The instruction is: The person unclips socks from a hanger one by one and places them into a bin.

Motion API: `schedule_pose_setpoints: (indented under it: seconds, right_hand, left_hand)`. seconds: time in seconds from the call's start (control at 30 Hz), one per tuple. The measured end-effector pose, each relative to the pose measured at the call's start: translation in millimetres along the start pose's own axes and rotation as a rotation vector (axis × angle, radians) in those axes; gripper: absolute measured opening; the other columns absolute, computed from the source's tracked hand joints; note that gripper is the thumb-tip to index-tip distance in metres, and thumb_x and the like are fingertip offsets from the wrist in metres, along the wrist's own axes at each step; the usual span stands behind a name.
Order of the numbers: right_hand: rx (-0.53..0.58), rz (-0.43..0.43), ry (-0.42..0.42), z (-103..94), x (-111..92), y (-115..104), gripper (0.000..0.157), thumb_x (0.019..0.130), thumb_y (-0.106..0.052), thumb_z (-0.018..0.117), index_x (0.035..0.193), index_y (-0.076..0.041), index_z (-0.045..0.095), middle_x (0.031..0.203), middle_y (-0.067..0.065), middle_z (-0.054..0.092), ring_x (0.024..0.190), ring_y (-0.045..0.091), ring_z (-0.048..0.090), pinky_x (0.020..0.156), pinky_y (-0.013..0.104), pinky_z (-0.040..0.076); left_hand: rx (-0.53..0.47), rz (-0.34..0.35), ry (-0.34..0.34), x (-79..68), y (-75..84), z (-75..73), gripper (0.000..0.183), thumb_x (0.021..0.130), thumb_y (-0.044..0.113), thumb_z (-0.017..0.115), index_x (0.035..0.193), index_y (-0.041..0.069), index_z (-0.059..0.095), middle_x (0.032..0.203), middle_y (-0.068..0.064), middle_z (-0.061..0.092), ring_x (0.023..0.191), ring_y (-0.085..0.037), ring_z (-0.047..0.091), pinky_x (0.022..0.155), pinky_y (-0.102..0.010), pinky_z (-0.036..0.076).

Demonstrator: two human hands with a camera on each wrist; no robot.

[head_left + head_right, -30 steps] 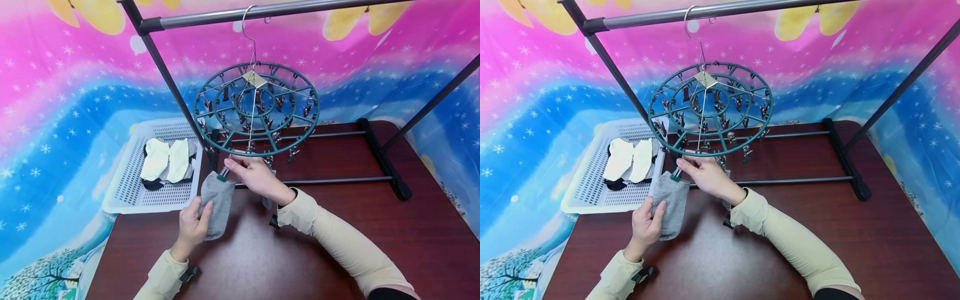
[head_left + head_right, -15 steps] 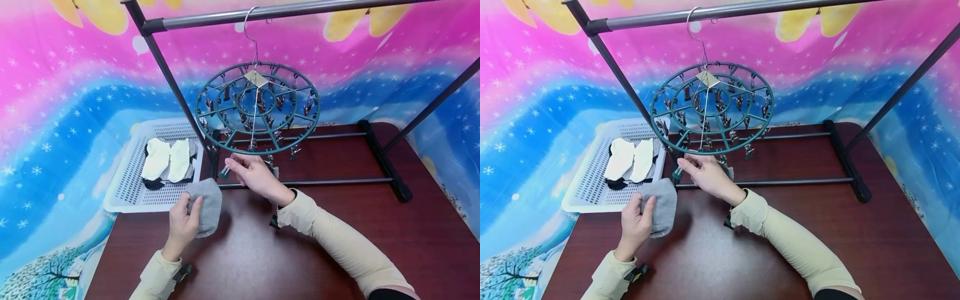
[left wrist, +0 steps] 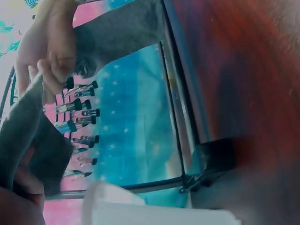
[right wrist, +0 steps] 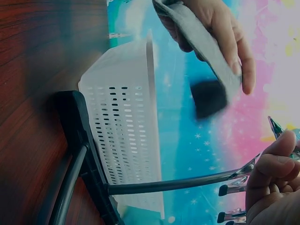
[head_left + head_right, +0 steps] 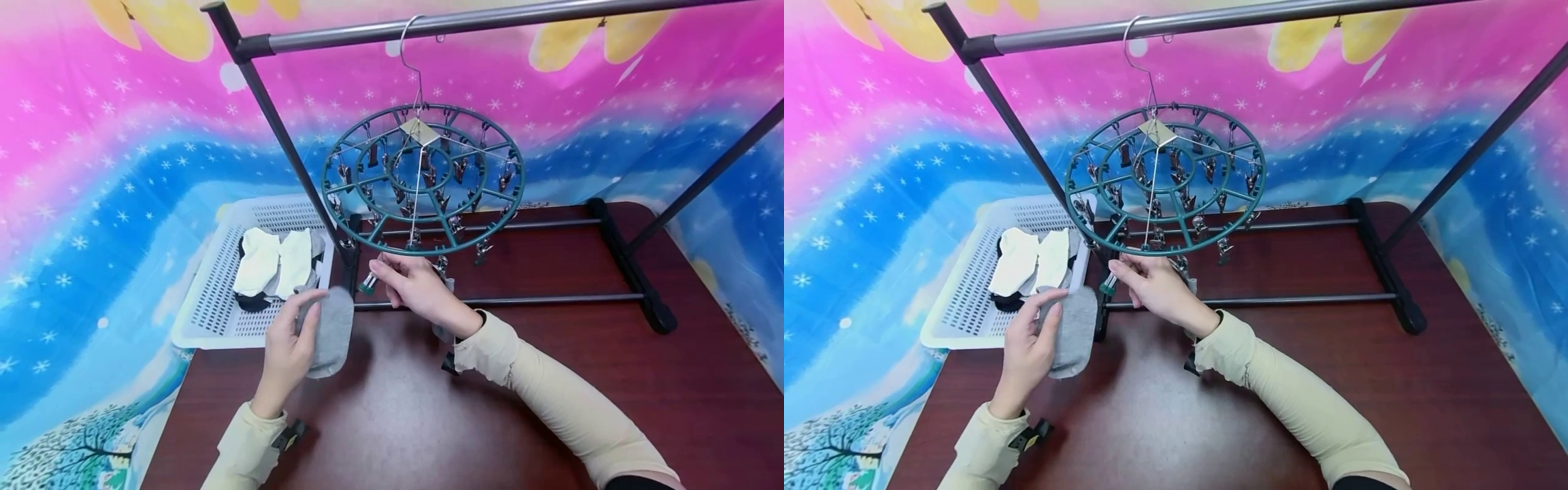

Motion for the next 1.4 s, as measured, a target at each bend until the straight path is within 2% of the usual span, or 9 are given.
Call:
schedule_pose_setpoints:
  seconds: [0.2,0.37,0.5,0.63,0.7,0.9,1.13,1.23,1.4]
  right_hand:
    - [0.013,-0.004,-0.016,0.8,0.4,1.7,0.035,0.108,-0.043,0.053,0.097,-0.012,0.063,0.057,0.004,0.054,0.059,0.038,0.053,0.056,0.029,0.038]
    - [0.003,-0.018,-0.019,2.0,0.7,2.5,0.035,0.108,-0.044,0.053,0.094,-0.013,0.062,0.057,0.004,0.054,0.059,0.04,0.054,0.056,0.029,0.038]
    - [0.005,-0.019,-0.028,2.7,0.6,3.3,0.033,0.108,-0.043,0.053,0.092,-0.016,0.062,0.057,0.004,0.054,0.06,0.042,0.054,0.055,0.029,0.038]
    - [-0.008,-0.025,-0.034,2.7,0.6,3.2,0.033,0.108,-0.043,0.052,0.091,-0.017,0.061,0.057,0.004,0.054,0.061,0.043,0.054,0.055,0.03,0.037]
    - [-0.025,-0.026,-0.029,2.0,0.5,2.9,0.034,0.108,-0.044,0.052,0.09,-0.017,0.061,0.057,0.004,0.054,0.06,0.041,0.054,0.055,0.03,0.037]
    - [-0.045,-0.018,-0.032,0.8,1.0,3.9,0.035,0.108,-0.044,0.052,0.094,-0.014,0.063,0.058,0.004,0.054,0.059,0.037,0.054,0.057,0.03,0.037]
    - [-0.044,-0.009,-0.036,-0.7,2.6,4.4,0.034,0.106,-0.047,0.054,0.092,-0.018,0.064,0.06,0.005,0.055,0.065,0.045,0.057,0.057,0.031,0.038]
    - [-0.039,-0.005,-0.037,-1.6,2.8,3.4,0.033,0.106,-0.047,0.055,0.093,-0.018,0.064,0.06,0.005,0.055,0.066,0.046,0.057,0.057,0.031,0.038]
    - [-0.029,0.006,-0.031,-3.3,2.2,2.6,0.03,0.106,-0.044,0.056,0.095,-0.017,0.065,0.061,0.004,0.055,0.067,0.043,0.058,0.06,0.031,0.041]
  left_hand:
    - [0.098,-0.049,-0.063,15.5,-0.4,-15.8,0.05,0.092,-0.006,0.073,0.139,0.004,0.061,0.127,-0.015,0.068,0.053,0.002,0.038,0.044,-0.015,0.032]
    - [0.139,-0.118,-0.152,28.0,-1.8,-30.9,0.068,0.092,-0.001,0.076,0.153,0.011,0.05,0.118,-0.012,0.064,0.04,0.005,0.029,0.038,-0.018,0.03]
    - [0.207,-0.199,-0.24,38.2,-2.0,-41.1,0.074,0.093,0.006,0.077,0.158,0.019,0.043,0.118,-0.011,0.065,0.041,0.002,0.039,0.041,-0.018,0.035]
    - [0.312,-0.24,-0.32,51.1,-3.8,-49.9,0.083,0.093,0.009,0.078,0.163,0.02,0.034,0.142,-0.016,0.06,0.06,-0.012,0.066,0.055,-0.023,0.052]
    - [0.35,-0.27,-0.364,58.7,-7.0,-53.4,0.088,0.094,0.009,0.077,0.165,0.02,0.027,0.159,-0.016,0.046,0.077,-0.023,0.075,0.067,-0.03,0.058]
    - [0.383,-0.389,-0.477,80.5,-26.1,-62.4,0.099,0.097,0.01,0.073,0.168,0.019,0.005,0.172,-0.015,0.021,0.089,-0.033,0.076,0.074,-0.042,0.06]
    - [0.429,-0.468,-0.554,109.3,-53.0,-62.7,0.105,0.098,0.012,0.071,0.166,0.015,-0.008,0.166,-0.027,0.027,0.095,-0.04,0.073,0.075,-0.047,0.059]
    - [0.43,-0.513,-0.566,120.6,-66.1,-57.2,0.105,0.099,0.013,0.068,0.165,0.016,-0.013,0.171,-0.022,0.018,0.101,-0.041,0.071,0.082,-0.05,0.059]
    - [0.389,-0.623,-0.579,136.8,-83.9,-42.3,0.107,0.098,0.007,0.067,0.165,0.023,-0.015,0.17,-0.02,0.022,0.108,-0.039,0.068,0.095,-0.054,0.054]
Point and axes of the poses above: each hand's wrist, its own x-axis towards the middle knuckle, its own z-axis out of the palm, y = z × x, the point moved 2 cm from there along x, towards the middle knuckle
